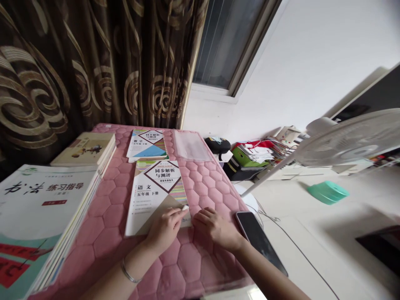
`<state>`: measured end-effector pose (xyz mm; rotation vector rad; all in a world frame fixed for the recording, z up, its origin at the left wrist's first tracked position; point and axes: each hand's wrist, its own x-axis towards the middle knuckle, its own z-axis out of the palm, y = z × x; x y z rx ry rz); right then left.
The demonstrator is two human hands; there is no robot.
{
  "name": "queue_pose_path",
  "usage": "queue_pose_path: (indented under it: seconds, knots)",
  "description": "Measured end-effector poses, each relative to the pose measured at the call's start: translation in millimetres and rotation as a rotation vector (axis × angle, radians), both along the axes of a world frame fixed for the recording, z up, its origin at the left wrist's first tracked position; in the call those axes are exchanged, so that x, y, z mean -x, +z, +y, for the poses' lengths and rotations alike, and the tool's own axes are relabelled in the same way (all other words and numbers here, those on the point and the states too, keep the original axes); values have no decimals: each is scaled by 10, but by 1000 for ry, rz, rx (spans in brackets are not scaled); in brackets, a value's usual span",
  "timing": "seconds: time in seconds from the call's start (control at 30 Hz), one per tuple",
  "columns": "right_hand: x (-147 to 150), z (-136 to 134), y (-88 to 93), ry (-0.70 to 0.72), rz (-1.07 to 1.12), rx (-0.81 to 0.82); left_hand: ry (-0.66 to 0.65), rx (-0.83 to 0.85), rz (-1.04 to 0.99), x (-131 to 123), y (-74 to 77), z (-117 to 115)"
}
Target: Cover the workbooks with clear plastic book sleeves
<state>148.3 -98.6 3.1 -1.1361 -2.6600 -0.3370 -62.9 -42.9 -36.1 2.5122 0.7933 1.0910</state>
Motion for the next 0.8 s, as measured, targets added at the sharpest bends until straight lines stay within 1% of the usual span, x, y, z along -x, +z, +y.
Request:
queue_pose_path:
  seconds: [0.1,0.23,0.33,0.43,0.53,0.67,0.8]
  knots:
    - [1,-3,0,13,-23,-6,12,12,6,-5,-15,-7]
    - [0,6,-1,-6,-10,-5,2,7,12,-14,-25,-24]
    - [11,39,23,-3,11,-44,-4,-4,29,-21,-32,-28]
    - [38,103,69,-15,17,-84,7,-9,30,-24,-41,-22]
    - [75,191,128,-21,-9,-101,53,-1,25,-26,-41,-18]
    - [115,289,220,-5,3,-107,117,8,19,-30,-32,-25]
    - [137,320,299,7,38,-92,126,-19,7,-35,-22,-32]
